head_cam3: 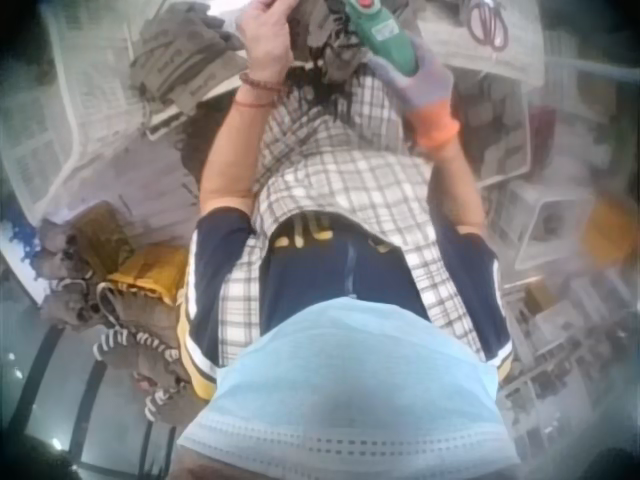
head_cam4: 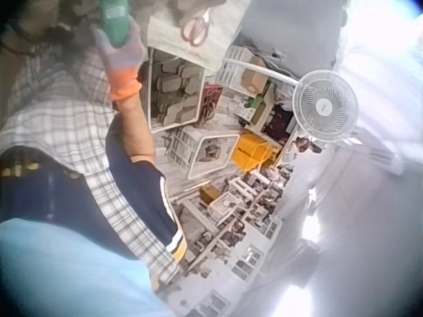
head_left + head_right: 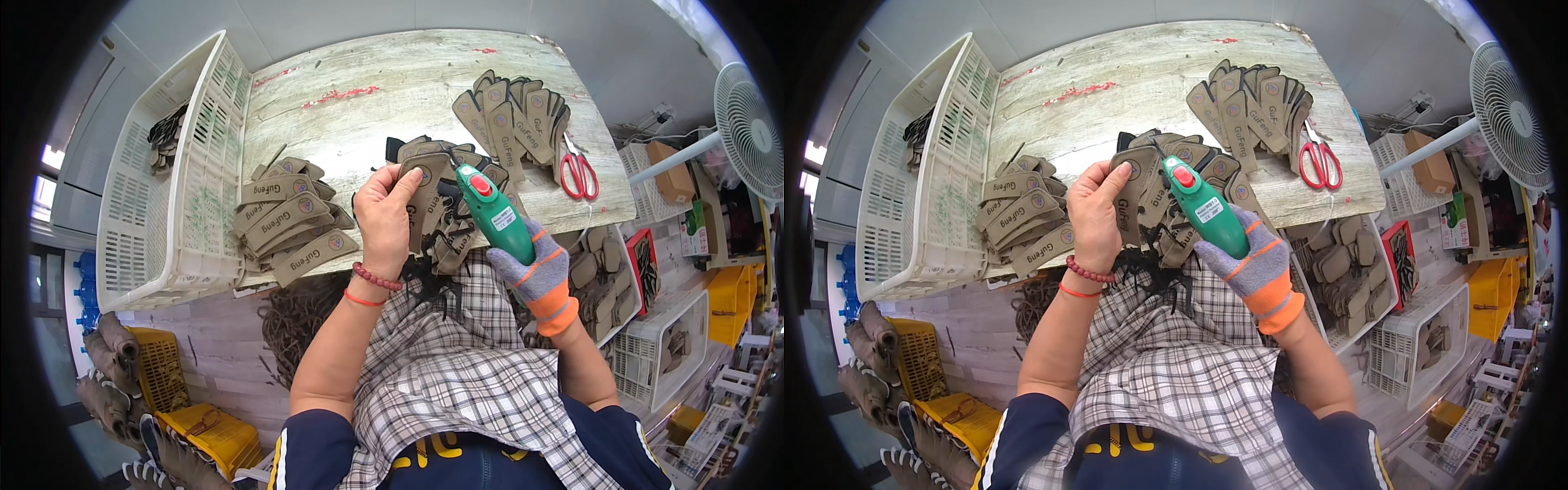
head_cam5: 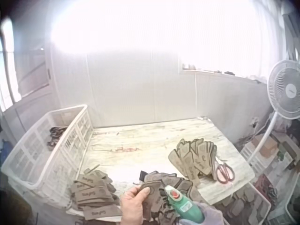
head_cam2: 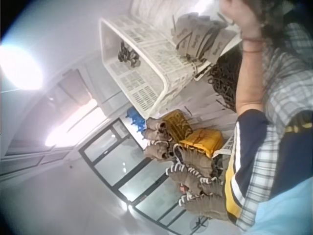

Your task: The person uses a hot glue gun to apply glue to the edges of small cardboard pieces and presses them together. They handle the pieces one at a time, repeatedly picking up new pieces from a pile and joining them.

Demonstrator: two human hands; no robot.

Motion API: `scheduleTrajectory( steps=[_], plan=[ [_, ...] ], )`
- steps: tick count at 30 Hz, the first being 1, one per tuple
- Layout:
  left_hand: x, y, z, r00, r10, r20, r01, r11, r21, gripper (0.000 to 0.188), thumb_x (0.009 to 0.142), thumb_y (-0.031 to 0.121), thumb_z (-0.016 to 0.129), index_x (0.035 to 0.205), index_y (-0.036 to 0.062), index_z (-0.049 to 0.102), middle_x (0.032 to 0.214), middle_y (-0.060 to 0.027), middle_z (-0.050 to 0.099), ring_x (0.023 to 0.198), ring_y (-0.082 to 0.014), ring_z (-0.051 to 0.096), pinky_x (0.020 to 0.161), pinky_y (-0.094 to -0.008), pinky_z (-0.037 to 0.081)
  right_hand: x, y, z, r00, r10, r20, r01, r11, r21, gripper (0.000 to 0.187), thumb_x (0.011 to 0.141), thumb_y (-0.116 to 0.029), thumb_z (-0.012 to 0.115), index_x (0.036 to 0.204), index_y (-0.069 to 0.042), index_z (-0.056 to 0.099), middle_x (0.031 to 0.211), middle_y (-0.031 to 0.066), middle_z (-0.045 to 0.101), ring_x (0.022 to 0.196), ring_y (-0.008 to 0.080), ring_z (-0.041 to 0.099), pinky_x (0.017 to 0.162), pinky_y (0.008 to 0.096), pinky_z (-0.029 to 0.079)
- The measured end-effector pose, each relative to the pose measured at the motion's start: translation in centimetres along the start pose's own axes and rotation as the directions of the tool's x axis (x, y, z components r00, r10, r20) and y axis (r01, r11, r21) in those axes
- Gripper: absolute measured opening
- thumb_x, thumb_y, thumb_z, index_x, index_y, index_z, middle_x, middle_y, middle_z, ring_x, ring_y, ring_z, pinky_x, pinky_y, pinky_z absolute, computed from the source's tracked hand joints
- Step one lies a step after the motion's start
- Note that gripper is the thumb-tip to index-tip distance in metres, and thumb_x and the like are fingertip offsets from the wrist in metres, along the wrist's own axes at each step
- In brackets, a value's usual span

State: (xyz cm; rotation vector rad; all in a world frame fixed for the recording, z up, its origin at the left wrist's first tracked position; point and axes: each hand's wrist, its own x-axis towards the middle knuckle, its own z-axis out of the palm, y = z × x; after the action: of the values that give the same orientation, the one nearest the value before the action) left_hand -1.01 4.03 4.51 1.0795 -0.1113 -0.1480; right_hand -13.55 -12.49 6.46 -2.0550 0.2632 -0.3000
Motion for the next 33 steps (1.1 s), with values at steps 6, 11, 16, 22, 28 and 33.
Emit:
scheduleTrajectory(
  steps=[6, 11, 16, 22, 28, 33],
  plan=[
    [0.5, 0.8, -0.9, 0.997, 0.012, 0.079, -0.025, 0.986, 0.162, 0.01, 0.087, 0.005, 0.059, 0.091, -0.0032, 0.062, 0.081, -0.0041, 0.065, 0.068, -0.0062, 0.058, 0.062, -0.0199, 0.048, -0.1, 0.0, -0.6, 0.999, -0.019, 0.045, 0.022, 0.999, -0.049, 0.053, 0.071, -0.025, 0.078, 0.112, -0.001, 0.056, 0.083, 0.0084, 0.065, 0.067, 0.0106, 0.061, 0.061, 0.0253, 0.05],
    [0.8, 2.6, -1.8, 0.986, -0.011, 0.166, -0.043, 0.947, 0.319, 0.008, 0.086, 0.005, 0.059, 0.088, -0.0028, 0.062, 0.079, -0.0014, 0.063, 0.068, -0.004, 0.056, 0.061, -0.018, 0.046, -0.3, 0.0, -1.3, 0.994, -0.02, 0.106, 0.023, 0.999, -0.028, 0.056, 0.071, -0.026, 0.078, 0.115, -0.001, 0.055, 0.087, 0.0088, 0.066, 0.07, 0.0093, 0.061, 0.064, 0.0242, 0.05],
    [1.5, 4.1, -2.7, 0.971, -0.078, 0.225, -0.033, 0.892, 0.45, 0.009, 0.085, 0.006, 0.061, 0.087, -0.0025, 0.064, 0.076, 0.0006, 0.062, 0.067, -0.0026, 0.054, 0.06, -0.0173, 0.044, -0.2, -0.3, -2.0, 0.98, 0.031, 0.198, -0.026, 0.999, -0.026, 0.058, 0.071, -0.026, 0.078, 0.116, 0.0, 0.055, 0.088, 0.0086, 0.067, 0.072, 0.0082, 0.062, 0.066, 0.0238, 0.051],
    [1.8, 5.2, -3.3, 0.951, -0.147, 0.273, -0.021, 0.849, 0.528, 0.01, 0.082, 0.007, 0.064, 0.085, -0.0027, 0.064, 0.073, 0.001, 0.062, 0.065, -0.0017, 0.052, 0.058, -0.017, 0.043, -0.1, -0.3, -2.1, 0.956, 0.055, 0.287, -0.073, 0.996, 0.054, 0.057, 0.072, -0.026, 0.078, 0.116, 0.001, 0.055, 0.088, 0.007, 0.067, 0.074, 0.0075, 0.061, 0.067, 0.0238, 0.051],
    [1.8, 5.5, -3.6, 0.912, -0.224, 0.342, -0.005, 0.831, 0.557, 0.009, 0.08, 0.005, 0.065, 0.085, -0.0024, 0.065, 0.071, 0.0023, 0.06, 0.063, -0.002, 0.05, 0.056, -0.0178, 0.041, -0.1, -0.2, -1.9, 0.946, 0.052, 0.321, -0.07, 0.997, 0.042, 0.059, 0.071, -0.026, 0.079, 0.117, 0.001, 0.054, 0.088, 0.0063, 0.067, 0.075, 0.0076, 0.061, 0.069, 0.0239, 0.051],
    [1.7, 5.9, -3.7, 0.856, -0.354, 0.378, 0.026, 0.758, 0.652, 0.009, 0.081, 0.005, 0.064, 0.086, -0.003, 0.064, 0.076, 0.0007, 0.062, 0.069, -0.0035, 0.053, 0.062, -0.0181, 0.044, 0.1, -0.5, -1.5, 0.94, 0.042, 0.34, -0.053, 0.998, 0.023, 0.061, 0.07, -0.027, 0.08, 0.117, 0.001, 0.054, 0.089, 0.0069, 0.066, 0.076, 0.0089, 0.061, 0.069, 0.0245, 0.051]
  ],
)
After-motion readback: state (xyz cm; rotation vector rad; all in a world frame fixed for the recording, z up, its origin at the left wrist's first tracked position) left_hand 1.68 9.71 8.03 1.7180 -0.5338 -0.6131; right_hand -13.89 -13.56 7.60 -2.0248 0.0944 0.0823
